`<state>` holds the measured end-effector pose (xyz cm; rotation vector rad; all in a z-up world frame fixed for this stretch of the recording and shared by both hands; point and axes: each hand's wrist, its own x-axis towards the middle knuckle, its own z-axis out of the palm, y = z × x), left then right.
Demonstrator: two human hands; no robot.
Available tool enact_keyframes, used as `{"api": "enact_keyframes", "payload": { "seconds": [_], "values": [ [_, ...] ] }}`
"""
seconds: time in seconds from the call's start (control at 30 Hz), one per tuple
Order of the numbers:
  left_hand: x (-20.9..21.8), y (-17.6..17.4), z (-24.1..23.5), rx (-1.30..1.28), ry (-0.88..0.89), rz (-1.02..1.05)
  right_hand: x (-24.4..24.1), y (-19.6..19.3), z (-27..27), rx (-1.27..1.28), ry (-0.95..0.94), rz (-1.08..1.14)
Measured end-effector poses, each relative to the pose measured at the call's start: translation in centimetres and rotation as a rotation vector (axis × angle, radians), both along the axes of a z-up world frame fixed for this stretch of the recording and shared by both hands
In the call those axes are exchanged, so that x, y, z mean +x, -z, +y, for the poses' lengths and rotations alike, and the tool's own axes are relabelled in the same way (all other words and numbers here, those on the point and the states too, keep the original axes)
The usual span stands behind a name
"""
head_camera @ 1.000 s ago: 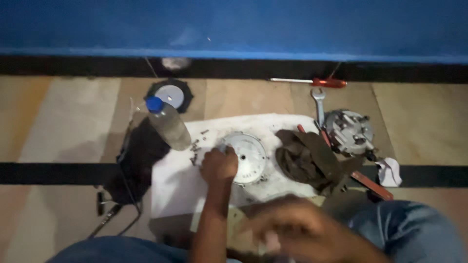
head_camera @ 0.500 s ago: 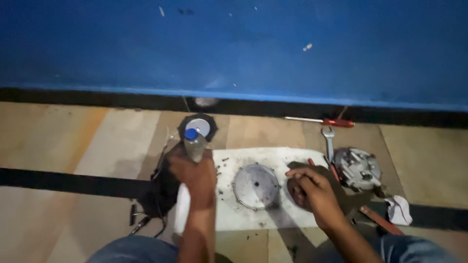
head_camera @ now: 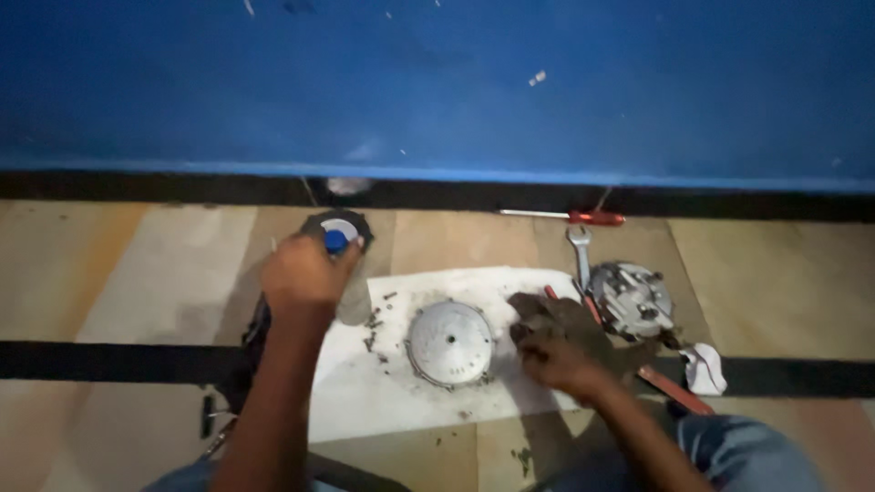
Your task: The person scrubs a circular metal cover with a small brush, then pours liquid from a plastic bottle onto it. They wipe the cover with a cloth, flip it over, and repeat the scrubbing and wiping process on the other side.
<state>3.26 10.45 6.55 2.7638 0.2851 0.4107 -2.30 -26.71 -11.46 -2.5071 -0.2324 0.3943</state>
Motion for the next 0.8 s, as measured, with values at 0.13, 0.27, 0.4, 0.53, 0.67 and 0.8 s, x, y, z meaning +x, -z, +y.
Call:
{"api": "enact_keyframes", "payload": {
  "seconds": [0.13,0.27,0.4,0.53,0.67,0.8],
  "values": [
    [-0.2,-1.0,-0.9,0.037,0.15,-0.15,0.8,-2.1,-0.9,0.057,0.109,-0.291],
    [-1.7,-2.7,-3.8,-0.103,0.246,-0.327,0.2,-5.8,1.4,0.435,0.381,0.424],
    [-4.0,-2.8,-8.3,-0.663,0.15,-0.194,-2.1,-8.1,4.5,0.875,0.078,0.804],
    [-7.0,-1.0,-13.0,-0.784,0.268,-0.19,-2.7,-7.9,6.3,1.567,0.205,0.646],
    [-8.0,2.0,-15.1,-0.569,0.474,0.018,-1.7,-6.2,4.6,1.876,0.549,0.458],
    [-6.2,5.8,-12.9,-0.384,0.81,0.142,0.3,-4.5,0.7,1.758,0.827,0.331]
  ]
}}
